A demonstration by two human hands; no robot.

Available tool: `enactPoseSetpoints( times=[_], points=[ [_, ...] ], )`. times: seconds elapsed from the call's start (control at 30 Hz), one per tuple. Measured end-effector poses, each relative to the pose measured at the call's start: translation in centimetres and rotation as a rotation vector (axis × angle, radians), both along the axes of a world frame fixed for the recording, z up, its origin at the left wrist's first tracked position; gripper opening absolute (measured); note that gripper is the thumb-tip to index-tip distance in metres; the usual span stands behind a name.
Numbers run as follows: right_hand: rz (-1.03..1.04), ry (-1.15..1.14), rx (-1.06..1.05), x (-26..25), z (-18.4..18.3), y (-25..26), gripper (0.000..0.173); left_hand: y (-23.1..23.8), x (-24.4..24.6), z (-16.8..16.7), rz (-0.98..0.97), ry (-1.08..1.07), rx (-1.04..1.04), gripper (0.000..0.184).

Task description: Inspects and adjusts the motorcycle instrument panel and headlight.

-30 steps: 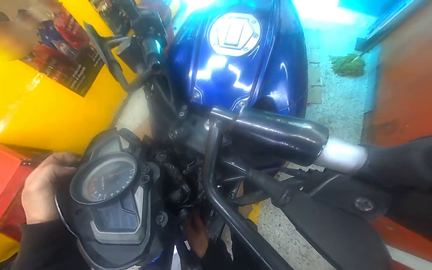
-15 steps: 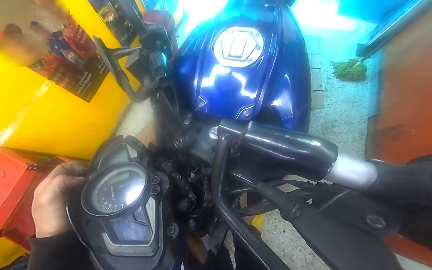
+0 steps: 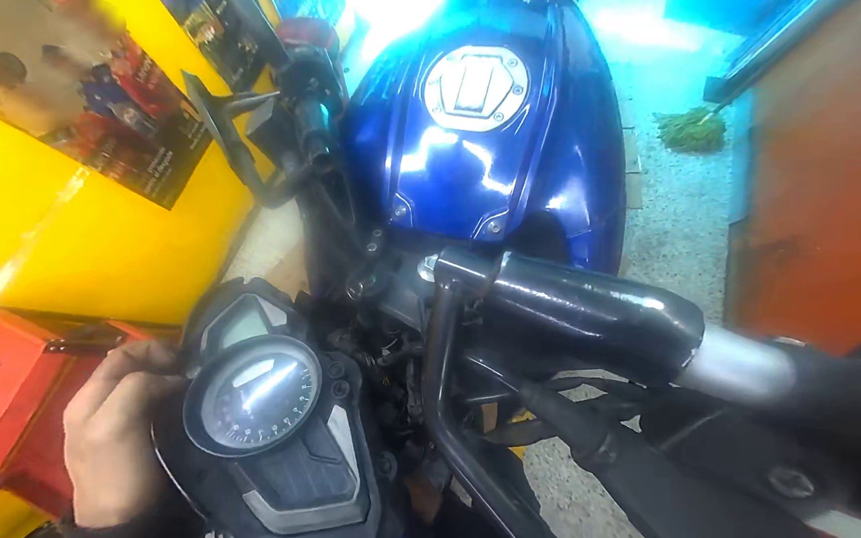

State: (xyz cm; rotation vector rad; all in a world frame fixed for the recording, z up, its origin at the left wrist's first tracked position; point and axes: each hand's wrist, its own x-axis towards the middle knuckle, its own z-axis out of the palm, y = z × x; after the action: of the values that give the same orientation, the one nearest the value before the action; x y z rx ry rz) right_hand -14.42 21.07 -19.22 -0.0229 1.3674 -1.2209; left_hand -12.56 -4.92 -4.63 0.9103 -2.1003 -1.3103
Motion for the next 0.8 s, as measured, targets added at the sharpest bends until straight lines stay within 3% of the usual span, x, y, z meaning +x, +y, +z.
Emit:
enactPoseSetpoints(
  times=[0.13,0.4,0.57,0.8],
  points=[
    [-0.112,0.026,-0.132,-0.4,-0.2,1.6,0.039,0.7,0.7,-0.3,0.044,0.026,0.026,0.019],
    [-0.203,-0.071,0.000,-0.3,1.6,0.8,0.032,-1.4,0.7,-0.8,0.102,0.050,0.231,0.021],
    [-0.178,-0.150,0.103,-0.5,1.9,0.8,0.045,-2.6,1.9,-1.7,0.080,0.055,0.310,0.023],
    [-0.244,-0.296,0.072,-0.4,1.6,0.7,0.051,-2.6,1.1,-1.4,0.057,0.115,0.311,0.031]
  ],
)
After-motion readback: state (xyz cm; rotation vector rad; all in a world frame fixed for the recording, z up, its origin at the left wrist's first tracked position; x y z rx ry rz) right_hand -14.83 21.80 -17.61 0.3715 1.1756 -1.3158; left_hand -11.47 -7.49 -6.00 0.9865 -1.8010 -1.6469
